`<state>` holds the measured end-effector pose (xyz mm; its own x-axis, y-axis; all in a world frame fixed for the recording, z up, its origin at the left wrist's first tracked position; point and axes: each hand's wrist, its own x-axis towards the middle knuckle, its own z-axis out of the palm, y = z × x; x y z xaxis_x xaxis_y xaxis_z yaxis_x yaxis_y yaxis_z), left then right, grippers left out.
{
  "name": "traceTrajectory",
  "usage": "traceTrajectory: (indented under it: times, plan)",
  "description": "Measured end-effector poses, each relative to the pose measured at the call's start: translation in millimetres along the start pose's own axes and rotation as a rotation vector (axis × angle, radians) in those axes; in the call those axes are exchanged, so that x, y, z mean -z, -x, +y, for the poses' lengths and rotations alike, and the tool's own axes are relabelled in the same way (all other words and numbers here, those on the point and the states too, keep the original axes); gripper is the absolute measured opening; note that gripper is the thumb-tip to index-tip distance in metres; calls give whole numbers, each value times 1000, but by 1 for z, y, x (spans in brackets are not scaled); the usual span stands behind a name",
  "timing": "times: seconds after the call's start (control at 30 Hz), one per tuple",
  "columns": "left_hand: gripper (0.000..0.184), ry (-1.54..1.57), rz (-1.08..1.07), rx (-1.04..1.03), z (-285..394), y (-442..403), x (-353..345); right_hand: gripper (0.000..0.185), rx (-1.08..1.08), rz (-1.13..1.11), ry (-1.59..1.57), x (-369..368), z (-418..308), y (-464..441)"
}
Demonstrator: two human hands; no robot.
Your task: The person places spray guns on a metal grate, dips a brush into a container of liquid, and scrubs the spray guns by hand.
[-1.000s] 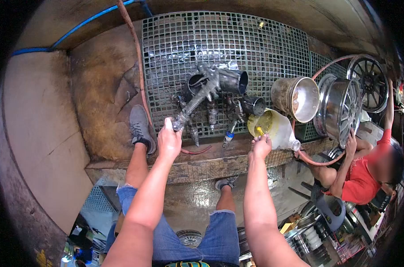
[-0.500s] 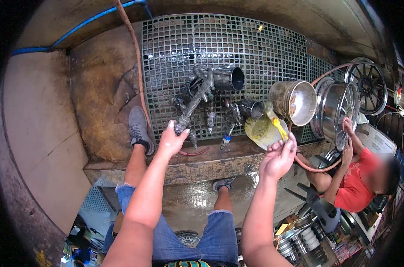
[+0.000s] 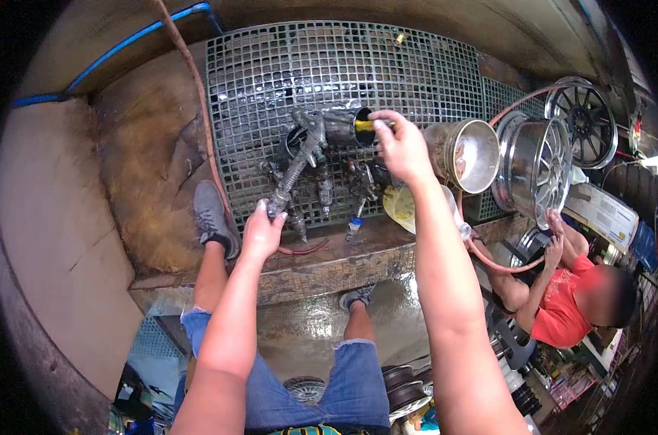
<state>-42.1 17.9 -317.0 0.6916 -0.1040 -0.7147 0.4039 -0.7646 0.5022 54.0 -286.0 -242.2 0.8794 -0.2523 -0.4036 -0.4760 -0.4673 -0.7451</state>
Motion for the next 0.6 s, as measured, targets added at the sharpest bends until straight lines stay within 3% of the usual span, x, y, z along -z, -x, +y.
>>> traceTrajectory:
  times: [0.03,0.07,0.1,0.17,0.23,0.3,0.37,0.4,0.43,0.5,0.57,0.6]
  plan:
    - [54,-1,-7,-3,0,-1,-1,23,7,-44,41,-3,0,-1]
    - [55,16,-27,-1,-2,-3,-1,22,-138,-133,-109,4,1,4]
    - [55,32,-45,3,-5,-4,0,22,-141,-135,-109,9,-6,9]
    - [53,33,-34,15,-5,-3,-2,22,-77,-40,-445,19,-12,14]
    - [50,37,-21,15,-2,-1,-3,21,22,105,-365,26,-13,20]
    - [47,34,-32,-11,-3,0,-3,21,-32,125,-108,32,-5,24]
    - [43,9,-32,-43,-6,-2,-6,22,-146,88,-86,32,-5,26]
    - [43,10,-31,-45,-5,-2,-7,22,-204,83,-338,30,-9,28]
    - [41,-3,-28,-47,-5,-2,-7,22,-204,82,-338,27,-11,28]
    - [39,-16,-24,-47,-6,-2,-8,23,-104,249,-631,23,-14,27]
    - [38,-64,-10,-86,-7,-3,-9,22,-46,238,-596,25,-1,27]
    - [38,-64,-9,-87,-8,-3,-10,22,-79,223,-371,25,1,28]
